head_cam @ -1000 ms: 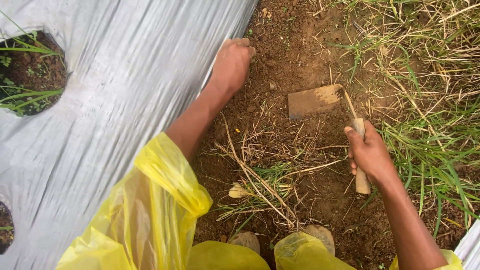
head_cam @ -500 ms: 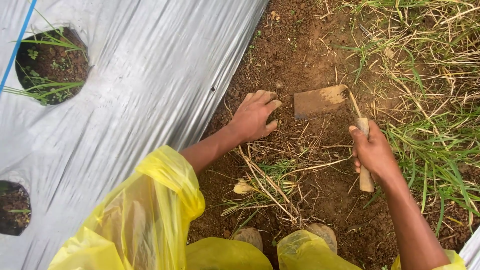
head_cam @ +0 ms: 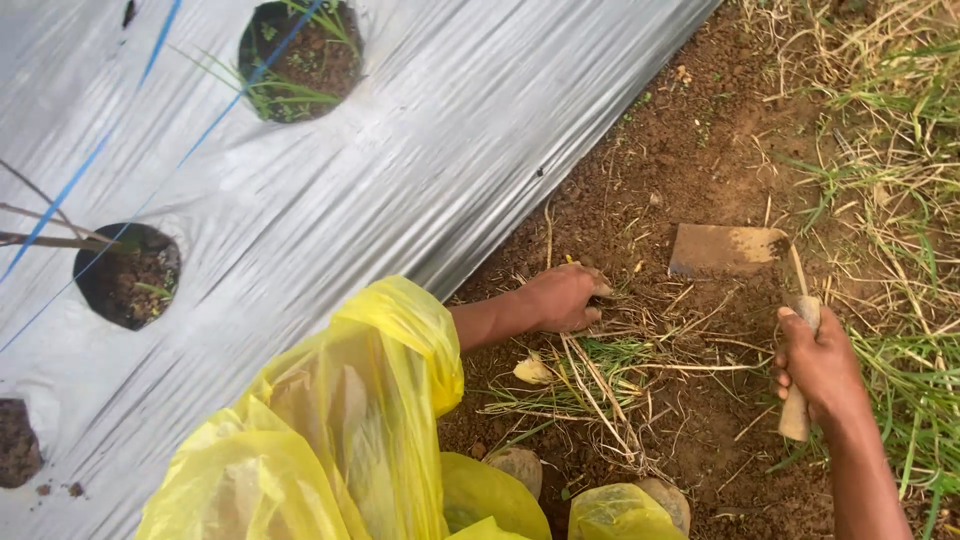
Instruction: Using a hand hoe to clear weeds and grass from the soil between rows of plastic mulch in an agricultural field.
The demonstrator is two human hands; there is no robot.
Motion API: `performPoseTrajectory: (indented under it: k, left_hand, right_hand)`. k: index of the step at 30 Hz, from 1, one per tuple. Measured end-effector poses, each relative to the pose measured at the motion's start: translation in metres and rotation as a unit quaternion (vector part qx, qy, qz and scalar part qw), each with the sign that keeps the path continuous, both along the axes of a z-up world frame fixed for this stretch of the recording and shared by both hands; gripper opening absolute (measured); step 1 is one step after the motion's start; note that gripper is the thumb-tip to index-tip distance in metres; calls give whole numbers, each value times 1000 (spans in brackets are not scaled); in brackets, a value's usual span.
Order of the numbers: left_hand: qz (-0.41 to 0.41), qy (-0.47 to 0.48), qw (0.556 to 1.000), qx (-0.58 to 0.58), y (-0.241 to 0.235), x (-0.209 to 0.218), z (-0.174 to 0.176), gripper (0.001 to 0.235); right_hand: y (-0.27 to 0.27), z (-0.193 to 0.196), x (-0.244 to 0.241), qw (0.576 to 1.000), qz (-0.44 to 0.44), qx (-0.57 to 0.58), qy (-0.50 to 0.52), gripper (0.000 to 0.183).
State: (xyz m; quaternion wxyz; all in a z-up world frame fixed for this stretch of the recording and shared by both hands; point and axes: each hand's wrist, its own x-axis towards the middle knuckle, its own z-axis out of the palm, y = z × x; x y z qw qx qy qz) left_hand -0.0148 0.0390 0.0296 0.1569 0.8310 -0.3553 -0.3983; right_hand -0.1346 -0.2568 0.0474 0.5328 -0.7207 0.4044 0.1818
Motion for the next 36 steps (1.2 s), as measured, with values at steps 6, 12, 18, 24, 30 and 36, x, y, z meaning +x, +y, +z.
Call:
performPoseTrajectory:
  k: [6, 12, 18, 24, 30, 36]
  left_hand:
    - [73, -40, 994, -73, 58, 3, 66, 24]
    - [376, -216, 874, -220, 159, 34, 104, 14]
    - [501, -535, 681, -9, 244, 95, 106, 51]
    - [417, -499, 758, 45, 252, 135, 79, 38]
    - [438, -472, 761, -79, 245, 154, 54, 20]
    - [468, -491, 679, -281, 255, 169, 43, 13]
  right_hand:
    - [-11, -18, -5, 999, 22, -29, -1, 31]
    - [-19, -33, -3, 998, 37, -54, 10, 28]
    - [-15, -37, -4, 998, 30, -57, 15, 26]
    - [-11, -41, -5, 998, 15, -64, -4, 28]
    - [-16, -46, -4, 998, 18, -64, 2, 28]
    - [-19, -50, -5, 998, 16, -61, 2, 25]
